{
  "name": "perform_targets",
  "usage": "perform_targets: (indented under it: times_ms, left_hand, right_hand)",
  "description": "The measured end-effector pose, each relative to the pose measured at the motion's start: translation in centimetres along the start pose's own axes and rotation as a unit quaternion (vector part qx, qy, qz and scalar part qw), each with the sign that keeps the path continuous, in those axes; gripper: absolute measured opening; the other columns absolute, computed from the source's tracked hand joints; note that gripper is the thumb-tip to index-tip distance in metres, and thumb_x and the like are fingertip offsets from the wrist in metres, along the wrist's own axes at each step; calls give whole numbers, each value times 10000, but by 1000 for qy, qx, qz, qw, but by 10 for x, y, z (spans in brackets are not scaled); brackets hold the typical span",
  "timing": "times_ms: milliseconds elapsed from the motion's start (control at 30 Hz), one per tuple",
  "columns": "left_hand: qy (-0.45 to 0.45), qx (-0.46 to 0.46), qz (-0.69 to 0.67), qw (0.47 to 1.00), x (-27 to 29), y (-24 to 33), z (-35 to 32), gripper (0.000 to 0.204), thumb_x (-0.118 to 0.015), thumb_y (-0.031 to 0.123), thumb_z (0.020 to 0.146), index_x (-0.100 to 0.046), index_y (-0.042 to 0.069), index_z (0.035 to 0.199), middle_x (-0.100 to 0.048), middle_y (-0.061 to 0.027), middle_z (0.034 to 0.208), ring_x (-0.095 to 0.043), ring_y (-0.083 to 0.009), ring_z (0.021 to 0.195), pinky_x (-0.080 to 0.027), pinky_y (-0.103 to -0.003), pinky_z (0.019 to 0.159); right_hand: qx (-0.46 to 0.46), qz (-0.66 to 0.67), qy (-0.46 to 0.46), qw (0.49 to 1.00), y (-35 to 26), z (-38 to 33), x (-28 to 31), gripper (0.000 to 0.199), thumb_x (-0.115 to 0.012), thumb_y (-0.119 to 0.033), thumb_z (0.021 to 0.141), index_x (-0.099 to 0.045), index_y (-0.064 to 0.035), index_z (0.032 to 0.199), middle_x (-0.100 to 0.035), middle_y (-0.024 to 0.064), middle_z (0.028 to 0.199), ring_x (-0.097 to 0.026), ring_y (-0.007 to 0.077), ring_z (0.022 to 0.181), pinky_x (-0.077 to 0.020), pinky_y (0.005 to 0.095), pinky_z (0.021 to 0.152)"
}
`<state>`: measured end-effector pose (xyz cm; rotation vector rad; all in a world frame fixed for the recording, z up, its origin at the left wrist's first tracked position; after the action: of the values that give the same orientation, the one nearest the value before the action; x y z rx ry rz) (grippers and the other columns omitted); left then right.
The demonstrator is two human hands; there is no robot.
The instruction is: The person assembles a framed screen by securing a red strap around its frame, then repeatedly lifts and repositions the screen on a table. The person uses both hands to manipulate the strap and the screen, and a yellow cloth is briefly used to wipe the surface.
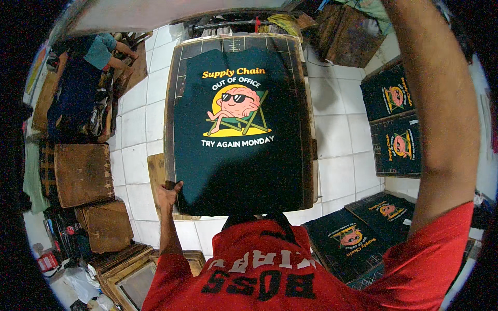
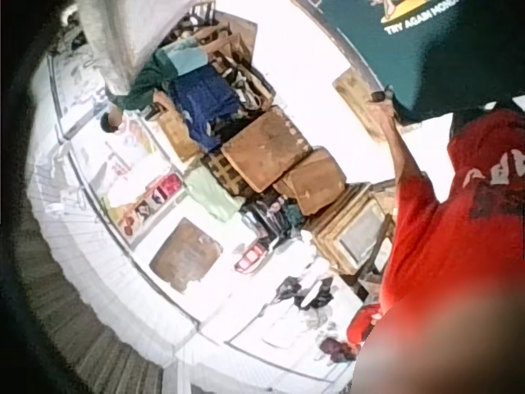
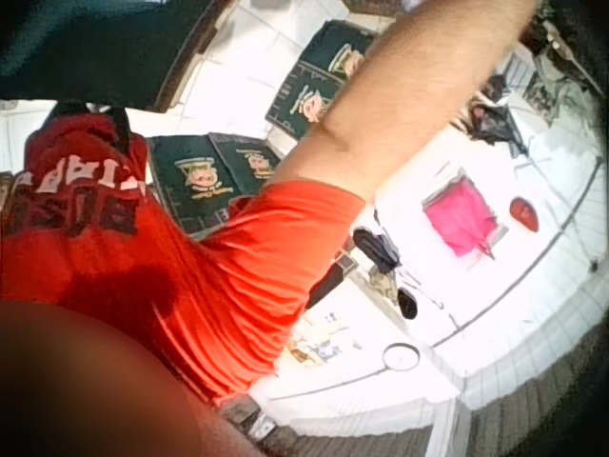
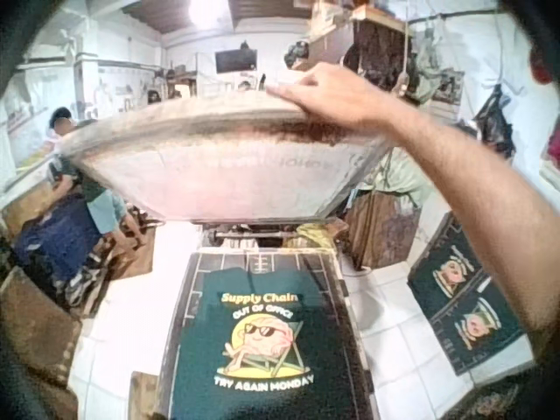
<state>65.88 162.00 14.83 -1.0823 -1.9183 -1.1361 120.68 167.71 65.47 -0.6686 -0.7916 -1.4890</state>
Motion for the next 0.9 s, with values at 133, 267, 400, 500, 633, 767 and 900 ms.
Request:
perform_targets:
  times_ms: [133, 267, 400, 500, 633, 767, 900]
  left_hand:
    - [75, -76, -22, 994, 0, 9, -10, 1019, -861, 557, 683, -433, -110, 1323, -515, -313, 1318, -535, -421, 1206, -440, -471, 1014]
    - [260, -165, -2, 951, -6, 30, -43, 904, -754, 481, 832, -366, -66, 1438, -479, -296, 1384, -467, -456, 1264, -386, -478, 1069]
    - [290, -234, -55, 926, -32, 45, -88, 742, -634, 370, 946, -333, -68, 1463, -416, -307, 1442, -368, -458, 1352, -274, -529, 1131]
    - [269, -266, -54, 924, -48, 34, -118, 721, -624, 342, 956, -324, -73, 1464, -391, -305, 1466, -360, -454, 1367, -263, -524, 1145]
    - [232, -258, -24, 937, -48, 0, -144, 691, -622, 296, 962, -323, -68, 1468, -349, -301, 1502, -338, -455, 1391, -249, -528, 1158]
    - [242, -266, 28, 933, -44, -13, -153, 687, -631, 268, 963, -311, -61, 1474, -330, -291, 1521, -337, -449, 1396, -253, -534, 1155]
    - [240, -333, 42, 911, -52, 20, -132, 686, -643, 249, 959, -307, -43, 1482, -325, -288, 1528, -335, -454, 1398, -249, -549, 1154]
  right_hand:
    - [10, 47, -82, 996, -45, -60, -2, 608, -427, -668, 956, -707, -148, 812, -614, -34, 666, -511, 72, 540, -419, 224, 482]
    - [34, 32, -78, 996, -93, -194, -32, 471, -794, -415, 771, -689, -99, 1105, -684, 89, 792, -671, 304, 775, -501, 447, 749]
    - [-23, 167, -206, 964, -166, -357, -121, 397, -730, -487, 806, -688, -111, 925, -648, 108, 870, -631, 296, 866, -418, 443, 821]
    - [-93, 217, -209, 949, -199, -432, -190, 355, -817, -369, 742, -699, -119, 965, -622, 71, 892, -601, 269, 873, -407, 428, 809]
    - [-150, 246, -158, 944, -211, -471, -231, 384, -853, -300, 706, -709, -106, 1004, -602, 64, 938, -569, 259, 913, -403, 420, 816]
    - [-182, 319, -127, 921, -208, -481, -235, 365, -819, -292, 737, -709, -98, 1027, -584, 88, 985, -547, 275, 985, -403, 432, 869]
    - [-254, 195, -49, 946, -171, -489, -236, 416, -742, -265, 817, -669, -80, 1182, -578, 153, 1137, -529, 324, 1111, -394, 459, 971]
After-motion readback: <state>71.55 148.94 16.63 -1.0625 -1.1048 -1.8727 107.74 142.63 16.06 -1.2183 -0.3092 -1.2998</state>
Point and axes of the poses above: each hand's wrist, its own z-axis towards the middle knuckle, its own x-axis out of the back of the hand, y = z × x, the point moved 2 cm from there along z, towards the middle knuckle
